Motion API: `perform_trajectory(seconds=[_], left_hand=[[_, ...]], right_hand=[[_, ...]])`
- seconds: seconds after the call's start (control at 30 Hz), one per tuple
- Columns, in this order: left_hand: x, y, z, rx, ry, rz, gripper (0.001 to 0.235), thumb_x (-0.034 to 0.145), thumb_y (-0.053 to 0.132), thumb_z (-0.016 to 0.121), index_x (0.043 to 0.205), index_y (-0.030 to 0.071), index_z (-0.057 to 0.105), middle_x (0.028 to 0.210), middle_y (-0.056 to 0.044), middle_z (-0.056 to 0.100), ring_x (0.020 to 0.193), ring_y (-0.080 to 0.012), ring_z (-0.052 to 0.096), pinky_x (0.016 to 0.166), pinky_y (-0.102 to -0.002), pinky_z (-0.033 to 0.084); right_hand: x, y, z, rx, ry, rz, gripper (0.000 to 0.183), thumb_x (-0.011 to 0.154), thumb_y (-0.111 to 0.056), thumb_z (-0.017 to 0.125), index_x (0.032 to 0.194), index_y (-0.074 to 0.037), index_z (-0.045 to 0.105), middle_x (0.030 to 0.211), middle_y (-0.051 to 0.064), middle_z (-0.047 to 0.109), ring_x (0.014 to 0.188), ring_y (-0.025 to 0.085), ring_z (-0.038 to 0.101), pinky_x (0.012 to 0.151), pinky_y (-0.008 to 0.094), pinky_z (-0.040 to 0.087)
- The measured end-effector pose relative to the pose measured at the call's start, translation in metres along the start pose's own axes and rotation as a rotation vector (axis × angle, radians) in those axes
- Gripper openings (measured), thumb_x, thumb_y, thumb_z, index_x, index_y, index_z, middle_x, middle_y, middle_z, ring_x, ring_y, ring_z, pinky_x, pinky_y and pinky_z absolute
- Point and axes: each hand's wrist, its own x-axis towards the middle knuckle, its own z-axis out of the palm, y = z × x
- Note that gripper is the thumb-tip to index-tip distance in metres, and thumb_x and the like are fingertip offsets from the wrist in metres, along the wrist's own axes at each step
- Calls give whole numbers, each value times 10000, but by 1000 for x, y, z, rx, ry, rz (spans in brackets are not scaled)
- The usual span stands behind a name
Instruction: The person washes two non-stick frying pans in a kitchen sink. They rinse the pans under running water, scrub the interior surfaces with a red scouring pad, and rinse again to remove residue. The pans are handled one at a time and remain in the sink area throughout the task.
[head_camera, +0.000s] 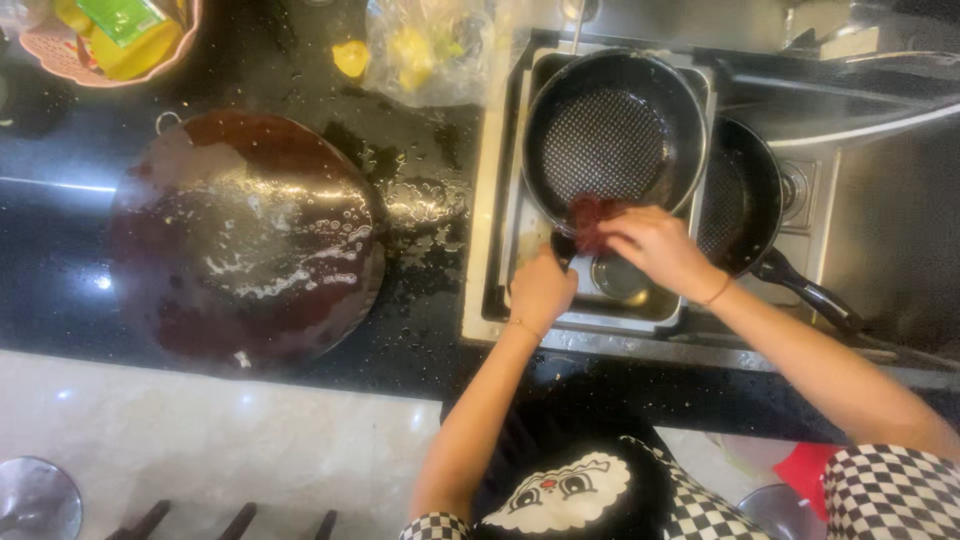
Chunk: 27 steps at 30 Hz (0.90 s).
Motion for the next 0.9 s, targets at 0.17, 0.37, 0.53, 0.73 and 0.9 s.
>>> perform_trajectory(seconds=[0.17,0.37,0.53,0.73,0.9], left_hand=[[1,-5,8,18,20,24,441,835,280,688,1151,-14,594,1024,-273,701,973,-472,682,874,-545,543],[1,-9,11,4,13,32,418,852,282,672,1129,-22,594,982,-278,711,947,-475,689,879,-557,539],[-6,-9,12,-23,30,39,390,863,261,659,1120,-25,594,962,-276,719,932,-476,694,880,-554,544],[-18,-5,5,-84,64,69,458,832,233,688,1179,-35,556,961,-264,711,907,-459,699,853,-543,543],[-30,-3,-3,-35,10,35,526,849,249,687,1249,-47,518,967,-256,729,928,-455,701,879,-522,549]], right_hand=[[31,-21,21,187,58,115,191,916,-153,726,1065,-36,744,1082,137,759,961,295,719,874,387,547],[106,-46,54,293,380,139,171,877,-124,756,959,-3,667,949,134,696,879,307,690,791,388,540],[148,-47,51,141,507,33,160,911,-108,752,955,-9,634,933,150,637,884,359,623,782,445,486],[152,-53,49,77,538,-19,126,926,-80,731,963,-21,626,942,146,636,900,358,613,801,450,479],[132,-56,57,435,523,207,148,939,-91,743,954,-18,615,889,81,695,802,201,702,711,328,551]])
